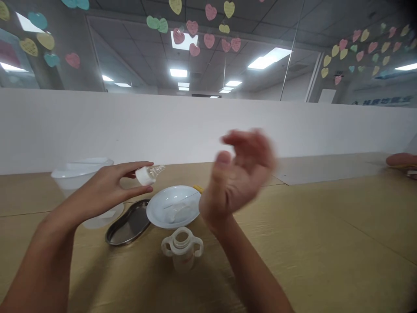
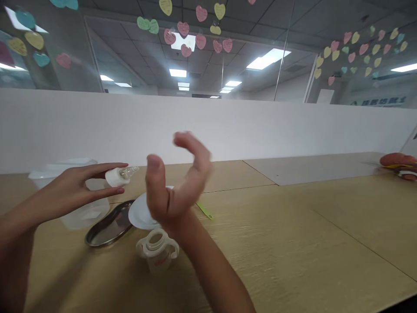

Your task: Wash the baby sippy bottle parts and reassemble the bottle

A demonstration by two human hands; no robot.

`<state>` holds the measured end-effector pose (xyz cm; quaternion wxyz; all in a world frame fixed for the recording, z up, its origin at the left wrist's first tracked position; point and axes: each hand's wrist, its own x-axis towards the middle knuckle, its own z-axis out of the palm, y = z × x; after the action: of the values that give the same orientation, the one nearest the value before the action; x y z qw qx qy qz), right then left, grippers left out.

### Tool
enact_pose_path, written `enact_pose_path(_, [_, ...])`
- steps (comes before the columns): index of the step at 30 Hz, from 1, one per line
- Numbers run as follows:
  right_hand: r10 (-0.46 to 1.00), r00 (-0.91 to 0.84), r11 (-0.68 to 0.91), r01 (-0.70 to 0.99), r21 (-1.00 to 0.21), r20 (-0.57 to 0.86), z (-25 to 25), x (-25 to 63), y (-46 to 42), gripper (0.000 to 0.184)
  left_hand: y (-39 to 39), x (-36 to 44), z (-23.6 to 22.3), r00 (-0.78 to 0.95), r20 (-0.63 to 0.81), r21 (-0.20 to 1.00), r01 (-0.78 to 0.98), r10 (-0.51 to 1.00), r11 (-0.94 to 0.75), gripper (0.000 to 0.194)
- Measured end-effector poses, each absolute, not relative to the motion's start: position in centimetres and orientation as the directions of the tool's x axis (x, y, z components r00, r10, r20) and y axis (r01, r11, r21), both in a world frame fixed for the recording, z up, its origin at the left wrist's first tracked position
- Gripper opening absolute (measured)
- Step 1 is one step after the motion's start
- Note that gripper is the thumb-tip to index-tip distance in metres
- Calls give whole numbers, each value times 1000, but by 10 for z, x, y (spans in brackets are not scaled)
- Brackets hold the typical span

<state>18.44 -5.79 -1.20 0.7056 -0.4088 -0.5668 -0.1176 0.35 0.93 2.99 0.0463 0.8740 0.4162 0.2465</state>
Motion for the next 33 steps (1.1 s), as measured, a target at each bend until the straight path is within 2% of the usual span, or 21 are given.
enact_pose_path(2, [294,343,697,561,-446,892,-11,188,-47,29,11,4,27,565,407,291,664,718,-688,62])
enact_pose_path(5, [655,100,639,455,-620,749,-21,193,-31,31,13,8,21,616,420,307,595,666,-743,60])
enact_pose_path(8, [792,1,584,288,-759,610,-32,193,-20,35,12,16,17,655,436,345,511,617,-787,60])
enact_pose_path(12, [813,17,571,170,-803,582,-37,190,-15,32,12,23,11,673,470,435,386,571,-813,58])
enact_pose_path(17, [762,3,635,188,-749,647,-36,188,-16,25,21,21,4,729,445,572,216,520,-792,56])
enact_pose_path(25, [761,-106,648,175,-741,640,-32,194,-17,24,32,20,-3,724,358,767,132,590,-628,58])
enact_pose_path(33, [786,-164,618,168,-768,596,-34,197,-13,26,44,18,-10,740,320,815,103,591,-570,62])
